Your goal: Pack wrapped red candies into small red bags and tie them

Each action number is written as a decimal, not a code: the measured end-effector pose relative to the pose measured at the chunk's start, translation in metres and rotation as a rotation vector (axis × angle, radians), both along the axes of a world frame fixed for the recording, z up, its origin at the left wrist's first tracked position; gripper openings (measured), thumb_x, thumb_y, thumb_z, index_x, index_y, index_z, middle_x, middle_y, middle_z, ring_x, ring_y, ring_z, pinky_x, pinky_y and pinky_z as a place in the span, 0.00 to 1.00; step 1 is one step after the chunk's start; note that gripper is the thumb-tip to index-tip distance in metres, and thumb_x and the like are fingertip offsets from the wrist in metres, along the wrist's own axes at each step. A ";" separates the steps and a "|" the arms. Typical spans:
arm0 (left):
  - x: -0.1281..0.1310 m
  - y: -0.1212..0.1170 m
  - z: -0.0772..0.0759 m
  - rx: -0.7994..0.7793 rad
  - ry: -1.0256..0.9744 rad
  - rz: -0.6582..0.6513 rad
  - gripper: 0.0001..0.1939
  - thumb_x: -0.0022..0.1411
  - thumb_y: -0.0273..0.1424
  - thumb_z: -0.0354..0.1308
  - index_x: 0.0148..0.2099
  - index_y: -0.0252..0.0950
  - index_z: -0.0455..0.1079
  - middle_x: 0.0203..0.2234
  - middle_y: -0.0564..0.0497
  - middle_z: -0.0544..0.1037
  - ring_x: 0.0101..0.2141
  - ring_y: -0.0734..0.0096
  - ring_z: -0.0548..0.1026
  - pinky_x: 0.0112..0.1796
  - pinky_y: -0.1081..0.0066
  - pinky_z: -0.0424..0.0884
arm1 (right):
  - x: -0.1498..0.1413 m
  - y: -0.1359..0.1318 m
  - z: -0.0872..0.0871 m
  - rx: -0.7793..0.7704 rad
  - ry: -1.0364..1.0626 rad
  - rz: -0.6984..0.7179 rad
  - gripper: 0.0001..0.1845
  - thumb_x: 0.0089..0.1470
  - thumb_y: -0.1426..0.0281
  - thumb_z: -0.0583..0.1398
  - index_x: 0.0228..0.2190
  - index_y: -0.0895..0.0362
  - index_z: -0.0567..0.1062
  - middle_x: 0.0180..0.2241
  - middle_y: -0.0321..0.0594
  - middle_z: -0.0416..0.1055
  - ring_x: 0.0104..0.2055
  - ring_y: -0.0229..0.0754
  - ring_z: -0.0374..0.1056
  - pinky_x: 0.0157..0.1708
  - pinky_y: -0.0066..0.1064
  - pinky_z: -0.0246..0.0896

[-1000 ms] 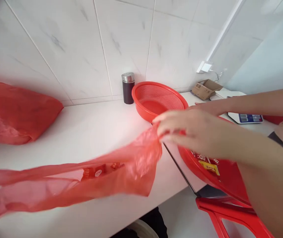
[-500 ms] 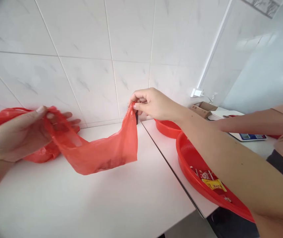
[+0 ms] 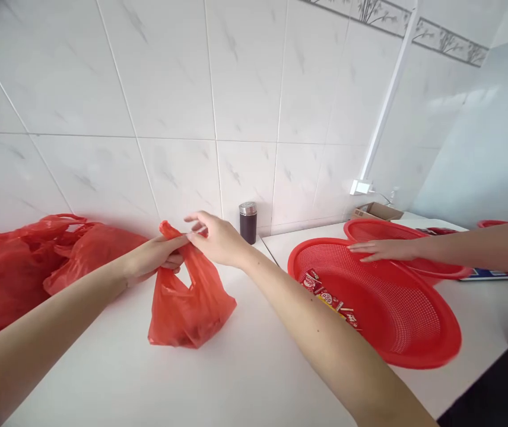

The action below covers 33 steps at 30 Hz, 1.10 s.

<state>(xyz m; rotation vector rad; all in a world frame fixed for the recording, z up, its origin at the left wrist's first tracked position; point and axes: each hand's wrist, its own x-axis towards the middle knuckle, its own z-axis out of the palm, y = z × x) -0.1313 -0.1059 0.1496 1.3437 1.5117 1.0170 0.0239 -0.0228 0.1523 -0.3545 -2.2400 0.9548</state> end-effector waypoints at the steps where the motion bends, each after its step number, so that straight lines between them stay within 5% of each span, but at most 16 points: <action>1: -0.003 -0.002 -0.002 -0.015 -0.038 0.017 0.19 0.60 0.48 0.52 0.35 0.37 0.71 0.16 0.62 0.47 0.17 0.78 0.49 0.24 0.71 0.60 | 0.002 0.001 -0.007 -0.029 -0.022 -0.006 0.14 0.57 0.69 0.56 0.47 0.51 0.68 0.36 0.36 0.72 0.39 0.38 0.68 0.41 0.35 0.64; 6: -0.010 -0.014 -0.002 0.021 -0.099 -0.080 0.16 0.60 0.44 0.54 0.34 0.36 0.71 0.24 0.53 0.71 0.22 0.75 0.65 0.32 0.68 0.67 | 0.025 -0.024 -0.018 -0.133 0.056 0.086 0.08 0.57 0.69 0.57 0.41 0.52 0.67 0.33 0.33 0.69 0.36 0.36 0.68 0.41 0.33 0.64; 8: -0.009 -0.019 0.001 0.030 0.011 -0.168 0.13 0.58 0.41 0.57 0.32 0.36 0.72 0.28 0.50 0.74 0.28 0.70 0.70 0.35 0.67 0.68 | 0.033 -0.036 -0.017 -0.154 0.074 0.167 0.09 0.57 0.68 0.58 0.41 0.52 0.68 0.35 0.34 0.69 0.38 0.36 0.68 0.41 0.32 0.64; 11: -0.004 -0.022 0.000 0.037 0.248 -0.223 0.06 0.55 0.34 0.58 0.33 0.39 0.74 0.29 0.52 0.76 0.31 0.67 0.72 0.36 0.68 0.68 | 0.029 -0.033 -0.026 -0.155 0.158 0.060 0.10 0.60 0.64 0.56 0.43 0.51 0.69 0.39 0.36 0.70 0.44 0.38 0.67 0.47 0.34 0.61; 15: 0.004 -0.017 -0.020 0.257 0.690 -0.052 0.11 0.50 0.19 0.48 0.29 0.40 0.66 0.21 0.56 0.71 0.25 0.71 0.69 0.26 0.73 0.62 | 0.004 -0.007 -0.060 -0.312 0.096 -0.022 0.16 0.63 0.62 0.50 0.50 0.48 0.68 0.32 0.34 0.70 0.37 0.38 0.69 0.42 0.35 0.64; 18: 0.004 -0.012 -0.039 0.489 0.942 0.125 0.16 0.49 0.17 0.43 0.34 0.40 0.64 0.29 0.54 0.74 0.23 0.73 0.67 0.23 0.74 0.59 | -0.007 0.000 -0.081 -0.482 0.093 0.060 0.18 0.62 0.63 0.51 0.53 0.46 0.66 0.31 0.32 0.71 0.32 0.38 0.69 0.37 0.33 0.66; 21: 0.000 -0.009 -0.049 0.549 0.955 0.140 0.21 0.52 0.19 0.44 0.45 0.42 0.65 0.43 0.52 0.75 0.28 0.72 0.72 0.26 0.73 0.64 | -0.007 -0.007 -0.089 -0.585 0.115 0.147 0.14 0.60 0.63 0.54 0.47 0.49 0.70 0.34 0.34 0.72 0.33 0.38 0.70 0.37 0.33 0.66; 24: -0.008 -0.012 -0.054 0.466 0.845 0.105 0.22 0.57 0.23 0.45 0.51 0.46 0.67 0.45 0.52 0.77 0.38 0.66 0.76 0.35 0.71 0.69 | 0.000 -0.009 -0.090 -0.620 0.119 0.180 0.13 0.59 0.58 0.54 0.36 0.54 0.72 0.33 0.37 0.73 0.36 0.40 0.71 0.38 0.33 0.66; 26: -0.016 -0.017 -0.060 0.345 0.759 0.084 0.19 0.61 0.27 0.44 0.49 0.46 0.70 0.41 0.53 0.79 0.41 0.64 0.76 0.37 0.70 0.70 | 0.005 0.000 -0.094 -0.590 0.140 0.092 0.16 0.59 0.55 0.53 0.31 0.55 0.70 0.32 0.37 0.73 0.36 0.41 0.72 0.39 0.33 0.66; 28: -0.024 -0.023 -0.069 0.238 0.710 0.102 0.16 0.62 0.30 0.44 0.43 0.45 0.72 0.36 0.53 0.80 0.37 0.63 0.76 0.34 0.70 0.70 | 0.010 0.016 -0.104 -0.551 0.151 -0.142 0.17 0.59 0.55 0.51 0.28 0.55 0.66 0.31 0.38 0.74 0.35 0.41 0.72 0.37 0.33 0.66; 30: -0.030 -0.030 -0.082 0.203 0.679 0.133 0.13 0.63 0.31 0.44 0.37 0.43 0.70 0.32 0.53 0.80 0.34 0.63 0.76 0.34 0.69 0.69 | 0.012 0.035 -0.118 -0.531 0.133 -0.385 0.16 0.60 0.56 0.47 0.28 0.54 0.62 0.30 0.39 0.73 0.32 0.41 0.72 0.33 0.33 0.66; 33: -0.027 -0.032 -0.098 0.217 0.597 0.235 0.14 0.65 0.38 0.44 0.34 0.42 0.69 0.34 0.51 0.80 0.37 0.62 0.76 0.38 0.67 0.69 | 0.009 0.049 -0.138 -0.482 0.089 -0.565 0.16 0.62 0.56 0.42 0.29 0.53 0.58 0.29 0.39 0.72 0.32 0.43 0.72 0.31 0.34 0.63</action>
